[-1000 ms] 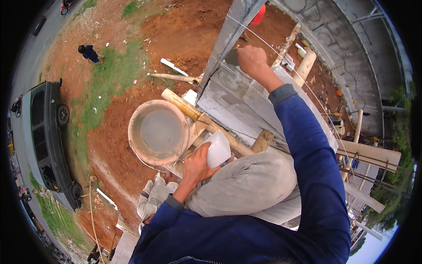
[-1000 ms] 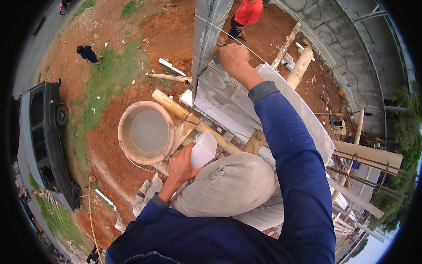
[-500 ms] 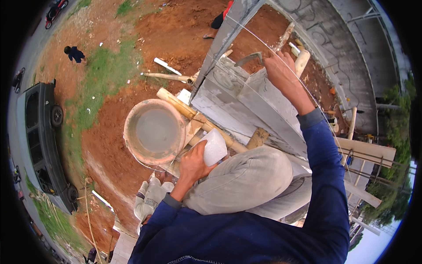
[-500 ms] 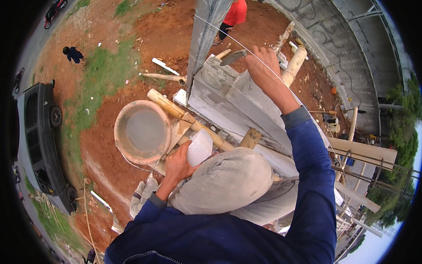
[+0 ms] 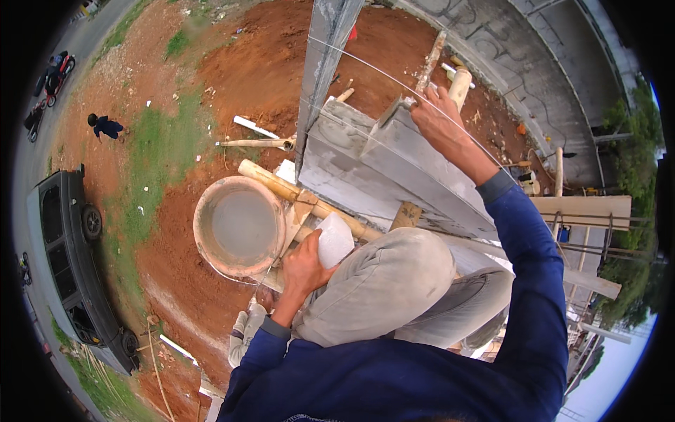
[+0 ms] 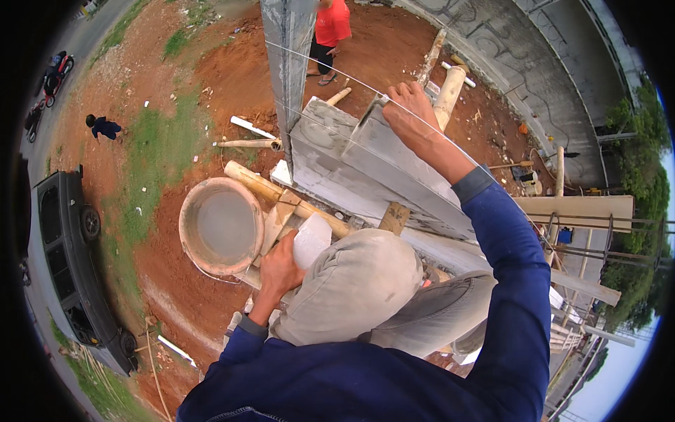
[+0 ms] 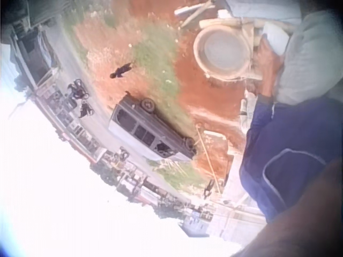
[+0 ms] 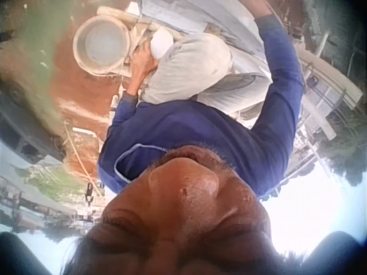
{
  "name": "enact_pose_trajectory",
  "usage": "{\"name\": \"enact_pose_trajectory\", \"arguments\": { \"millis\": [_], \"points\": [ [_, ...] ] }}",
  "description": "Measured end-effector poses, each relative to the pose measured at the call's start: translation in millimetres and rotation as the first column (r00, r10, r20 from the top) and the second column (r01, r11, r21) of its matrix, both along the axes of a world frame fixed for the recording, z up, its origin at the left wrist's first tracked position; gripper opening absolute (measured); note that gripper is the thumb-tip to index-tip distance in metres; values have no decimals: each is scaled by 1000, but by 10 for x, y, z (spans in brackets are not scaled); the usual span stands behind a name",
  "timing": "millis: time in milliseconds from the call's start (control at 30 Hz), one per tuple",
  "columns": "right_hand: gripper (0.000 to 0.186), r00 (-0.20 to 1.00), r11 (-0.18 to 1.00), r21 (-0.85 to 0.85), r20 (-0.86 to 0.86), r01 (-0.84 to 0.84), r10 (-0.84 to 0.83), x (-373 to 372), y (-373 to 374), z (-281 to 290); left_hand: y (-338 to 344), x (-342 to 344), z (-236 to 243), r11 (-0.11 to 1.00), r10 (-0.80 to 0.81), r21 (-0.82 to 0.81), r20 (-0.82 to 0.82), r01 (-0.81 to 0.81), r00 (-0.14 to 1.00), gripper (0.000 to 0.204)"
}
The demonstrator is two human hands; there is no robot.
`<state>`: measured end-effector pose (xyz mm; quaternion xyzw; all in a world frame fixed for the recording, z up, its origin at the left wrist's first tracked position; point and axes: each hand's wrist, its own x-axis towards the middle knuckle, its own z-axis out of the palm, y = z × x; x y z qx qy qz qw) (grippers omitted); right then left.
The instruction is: The person applies mortar to white rectangular tiles using a trowel and places them onto a bamboo scaffolding structure. They repeatedly scoop mortar from a bucket, spread it on the tile, and position the tile against the scaffolding.
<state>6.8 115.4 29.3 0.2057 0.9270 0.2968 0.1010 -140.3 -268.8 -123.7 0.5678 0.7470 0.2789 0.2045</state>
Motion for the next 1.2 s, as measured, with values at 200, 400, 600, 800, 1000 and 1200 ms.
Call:
{"name": "enact_pose_trajectory", "arguments": {
  "millis": [200, 400, 600, 800, 1000, 1200],
  "points": [
    [17, 998, 1000, -14, -60, 13, -14, 260, -192, 210, -12, -22, 114, 999, 6, -49, 27, -5, 1000, 89],
    [39, 975, 982, 18, -122, 190, -186, 130, -585, 693, -74, -69, 73, 997, 43, -60, 80, -38, 996, 89],
    [36, 774, 863, -384, -416, 327, -478, 642, -1005, 488, 9, -117, 140, 996, 36, -89, 98, -28, 995, 89],
    [26, 37, 105, -988, -109, -111, -993, 1324, -1335, 387, 102, -137, 46, 992, 42, -126, 118, -27, 992, 91],
    [28, 132, -50, -998, 53, 25, -990, 2375, -1613, 1036, 304, -184, 113, 995, 55, -96, 213, -36, 975, 88],
    [28, -126, -9, -1000, 9, 5, -992, 3355, -2562, 667, 797, -85, 273, 951, 308, -265, 859, -160, 409, 77]
  ]
}}
